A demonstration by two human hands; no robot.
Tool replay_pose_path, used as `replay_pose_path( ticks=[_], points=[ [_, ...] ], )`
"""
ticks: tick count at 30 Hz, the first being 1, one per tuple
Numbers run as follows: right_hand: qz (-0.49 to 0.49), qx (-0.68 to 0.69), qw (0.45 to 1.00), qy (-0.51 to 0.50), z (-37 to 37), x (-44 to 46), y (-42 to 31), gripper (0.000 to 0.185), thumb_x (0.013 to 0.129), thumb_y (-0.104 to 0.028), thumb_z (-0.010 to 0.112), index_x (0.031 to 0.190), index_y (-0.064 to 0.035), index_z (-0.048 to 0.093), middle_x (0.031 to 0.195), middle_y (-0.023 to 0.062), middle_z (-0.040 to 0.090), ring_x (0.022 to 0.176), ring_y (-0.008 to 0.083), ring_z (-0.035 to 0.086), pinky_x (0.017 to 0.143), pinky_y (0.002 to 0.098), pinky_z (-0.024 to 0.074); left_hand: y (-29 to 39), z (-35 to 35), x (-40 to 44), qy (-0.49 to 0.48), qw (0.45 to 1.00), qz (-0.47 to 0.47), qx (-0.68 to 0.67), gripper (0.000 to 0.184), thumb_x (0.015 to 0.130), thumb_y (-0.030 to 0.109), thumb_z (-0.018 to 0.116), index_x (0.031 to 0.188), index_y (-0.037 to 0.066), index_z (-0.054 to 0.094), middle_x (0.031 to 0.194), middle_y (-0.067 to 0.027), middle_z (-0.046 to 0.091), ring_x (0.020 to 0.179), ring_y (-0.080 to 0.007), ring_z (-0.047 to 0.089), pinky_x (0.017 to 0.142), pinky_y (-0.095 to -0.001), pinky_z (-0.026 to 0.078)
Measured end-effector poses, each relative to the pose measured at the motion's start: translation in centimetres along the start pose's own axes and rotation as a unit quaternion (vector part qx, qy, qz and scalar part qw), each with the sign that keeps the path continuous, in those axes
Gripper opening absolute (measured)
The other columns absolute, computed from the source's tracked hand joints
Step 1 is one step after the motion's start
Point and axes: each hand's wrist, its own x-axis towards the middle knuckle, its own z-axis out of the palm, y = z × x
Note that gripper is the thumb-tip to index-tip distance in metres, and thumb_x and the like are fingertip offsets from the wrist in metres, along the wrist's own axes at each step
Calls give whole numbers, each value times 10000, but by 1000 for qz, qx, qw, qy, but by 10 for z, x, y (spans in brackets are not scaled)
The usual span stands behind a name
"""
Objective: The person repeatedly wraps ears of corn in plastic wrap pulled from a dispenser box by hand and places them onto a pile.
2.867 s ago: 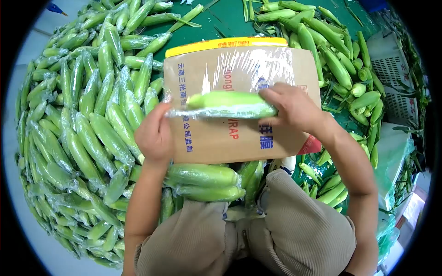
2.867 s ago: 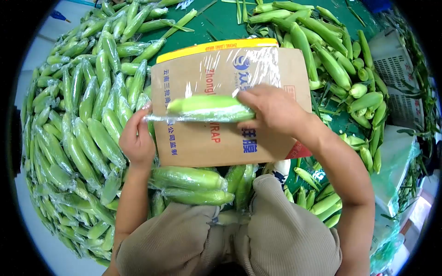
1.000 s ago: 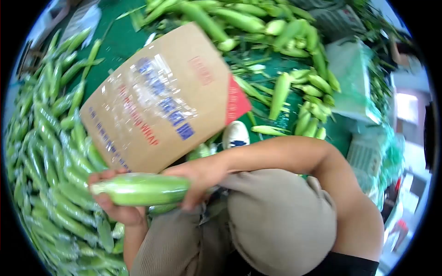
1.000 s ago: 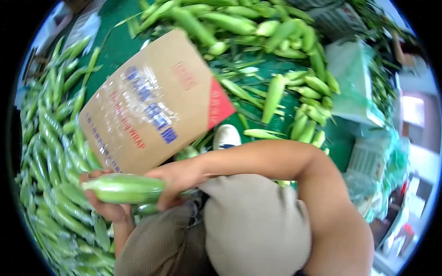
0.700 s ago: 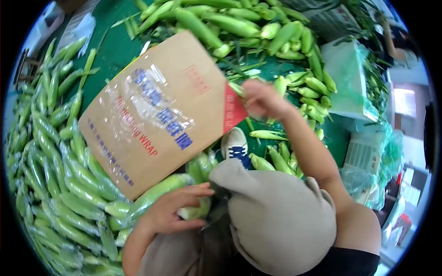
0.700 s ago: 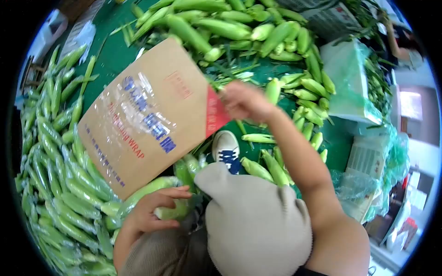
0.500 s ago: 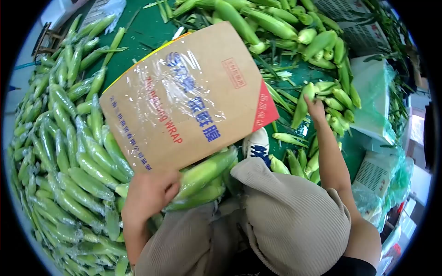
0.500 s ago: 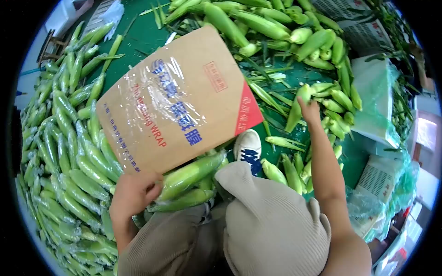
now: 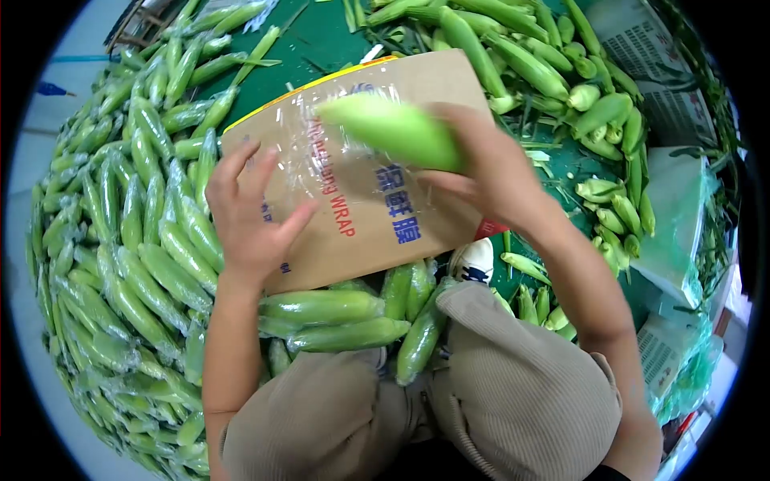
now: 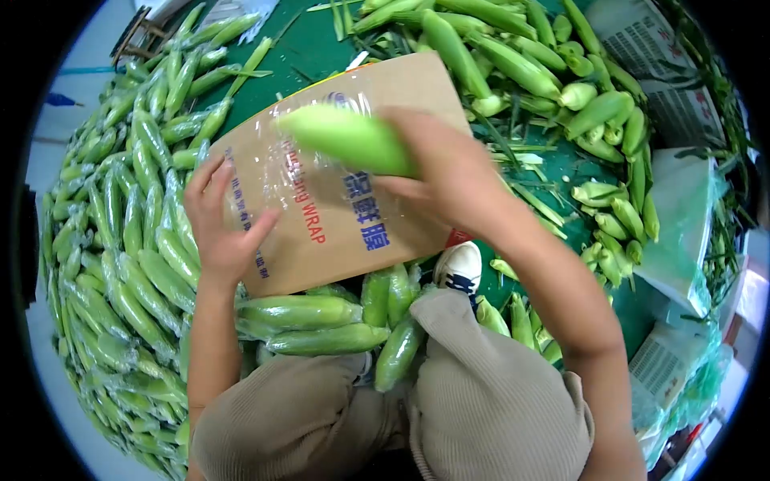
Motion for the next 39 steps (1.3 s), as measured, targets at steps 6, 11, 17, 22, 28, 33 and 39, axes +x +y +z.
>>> replay_pose_path(
  ticks=[6, 11, 17, 22, 28, 33, 39],
  points=[
    [-223, 60, 970, -76, 56, 75, 28, 685, 813, -307, 865, 1369, -47, 561, 1364, 188, 593, 1272, 404, 574, 1091, 462, 473, -26, 41, 12, -211, 976, -51, 9, 853, 728, 279, 920, 1508, 299, 575, 1352, -100, 600, 1230, -347, 581, 1051, -456, 488],
    [-184, -107, 973, -93, 7, 1, 75, 704, 750, -489, 871, 1365, -210, 670, 1147, 110, 606, 1078, 317, 607, 968, 422, 483, -27, 34, 5, -224, 967, -115, -42, 818, 737, 250, 914, 1489, 289, 595, 1266, -110, 622, 1169, -341, 617, 1015, -440, 512],
    [-190, -59, 979, -52, 45, 2, 58, 179, 955, -106, 700, 1132, -128, 707, 904, 77, 628, 909, 262, 625, 864, 371, 495, -21, 30, 10, -253, 957, -130, -59, 807, 748, 219, 903, 1491, 274, 592, 1282, -121, 615, 1192, -348, 604, 1035, -438, 502],
    [-49, 221, 951, 210, 57, -23, 42, 154, 1013, 43, 592, 1090, -51, 687, 1028, 106, 732, 940, 215, 711, 841, 314, 557, -23, 23, 0, -279, 948, -127, -90, 802, 771, 252, 889, 1507, 267, 571, 1323, -143, 595, 1228, -368, 583, 1064, -449, 486],
    [-233, -206, 950, 22, 81, 74, 5, 557, 844, -463, 792, 1186, -55, 629, 1039, 119, 672, 1026, 317, 643, 913, 457, 511, -40, 26, 5, -222, 950, -123, -185, 995, 717, 373, 931, 1576, 182, 466, 1387, -157, 550, 1332, -371, 531, 1134, -449, 437],
    [-173, -182, 968, -21, 83, 89, 27, 574, 826, -462, 806, 1192, -67, 606, 1019, 121, 657, 1009, 332, 641, 886, 464, 518, -58, 6, -56, -185, 955, -195, -122, 1148, 595, 473, 983, 1554, 110, 467, 1369, -172, 494, 1247, -369, 534, 1089, -455, 441],
    [-151, -162, 974, -48, 70, 76, 29, 565, 807, -413, 843, 1225, -113, 610, 925, 129, 658, 896, 375, 681, 764, 490, 548, -52, 11, -82, -85, 985, -146, 35, 163, 878, 165, 780, 1040, 163, 797, 752, -81, 663, 726, -326, 651, 730, -368, 555]
  ],
)
